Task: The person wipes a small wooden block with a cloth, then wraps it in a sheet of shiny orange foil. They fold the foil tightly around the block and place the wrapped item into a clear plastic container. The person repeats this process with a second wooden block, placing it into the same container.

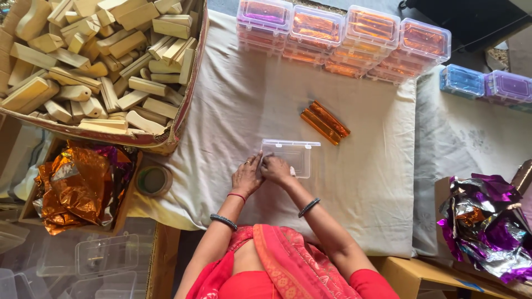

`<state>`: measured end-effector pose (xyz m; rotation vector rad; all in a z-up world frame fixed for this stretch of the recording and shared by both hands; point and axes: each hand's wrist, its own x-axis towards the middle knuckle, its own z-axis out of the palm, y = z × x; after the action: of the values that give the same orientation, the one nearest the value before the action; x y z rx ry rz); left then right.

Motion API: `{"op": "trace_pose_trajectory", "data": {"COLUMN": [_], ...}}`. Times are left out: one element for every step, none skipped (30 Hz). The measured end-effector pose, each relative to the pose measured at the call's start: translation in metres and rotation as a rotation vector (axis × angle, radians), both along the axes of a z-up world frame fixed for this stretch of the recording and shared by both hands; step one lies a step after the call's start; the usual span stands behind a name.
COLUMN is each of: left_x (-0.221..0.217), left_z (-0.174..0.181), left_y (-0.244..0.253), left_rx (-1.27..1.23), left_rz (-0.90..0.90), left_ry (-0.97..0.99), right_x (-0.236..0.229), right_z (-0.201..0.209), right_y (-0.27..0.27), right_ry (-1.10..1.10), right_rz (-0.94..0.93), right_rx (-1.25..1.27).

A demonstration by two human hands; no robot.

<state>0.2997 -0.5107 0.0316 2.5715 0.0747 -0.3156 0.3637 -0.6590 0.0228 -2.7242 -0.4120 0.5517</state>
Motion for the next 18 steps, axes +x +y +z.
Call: {"op": "trace_pose_trajectory", "data": {"left_x": [0.000,0.000,0.000,0.000,0.001,0.000,0.000,0.004,0.009,0.012,0.016,0.019,0.023,0.030,0.037,0.042,0.042,0.045], "left_z": [0.000,0.002,0.004,0.006,0.012,0.017,0.023,-0.014,-0.052,-0.089,-0.094,-0.098,-0.103,-0.073,-0.044,-0.015,0.001,0.018], "left_y": [0.001,0.002,0.003,0.002,0.004,0.003,0.002,0.007,0.010,0.015,0.020,0.024,0.028,0.028,0.028,0.028,0.020,0.013], "left_rx": [-0.011,-0.008,-0.011,-0.018,-0.019,-0.030,-0.042,-0.045,-0.174,-0.299,-0.299,-0.376,-0.452,-0.452,-0.479,-0.507,-0.506,-0.496], "left_rz": [0.003,0.003,0.001,0.000,0.002,0.000,-0.001,0.001,0.019,0.032,0.030,0.065,0.102,0.092,0.121,0.152,0.142,0.105], "left_ry": [-0.003,-0.006,0.002,0.010,0.008,0.038,0.068,0.067,0.017,-0.030,-0.029,-0.130,-0.230,-0.227,-0.329,-0.430,-0.425,-0.457], "right_x": [-0.001,-0.006,-0.010,-0.014,-0.020,-0.028,-0.036,-0.044,-0.053,-0.063,-0.065,-0.070,-0.075,-0.084,-0.090,-0.097,-0.109,-0.117], "right_z": [0.003,0.003,0.003,0.003,0.012,0.021,0.030,0.027,0.024,0.020,-0.003,-0.025,-0.048,-0.040,-0.034,-0.029,-0.018,-0.006], "right_y": [0.002,-0.007,-0.015,-0.025,-0.042,-0.061,-0.080,-0.106,-0.134,-0.160,-0.191,-0.222,-0.253,-0.258,-0.260,-0.258,-0.242,-0.226], "right_ry": [0.002,-0.001,0.002,0.006,0.004,0.070,0.136,0.135,0.015,-0.109,-0.109,-0.176,-0.246,-0.250,-0.336,-0.415,-0.488,-0.559], "right_rz": [-0.043,-0.043,-0.103,-0.161,-0.159,-0.319,-0.481,-0.478,-0.619,-0.764,-0.767,-0.850,-0.933,-0.944,-0.857,-0.768,-0.677,-0.580], "right_rx": [0.133,0.137,0.321,0.502,0.502,0.588,0.672,0.669,0.772,0.875,0.874,0.941,1.006,1.007,0.866,0.723,0.579,0.435]}}
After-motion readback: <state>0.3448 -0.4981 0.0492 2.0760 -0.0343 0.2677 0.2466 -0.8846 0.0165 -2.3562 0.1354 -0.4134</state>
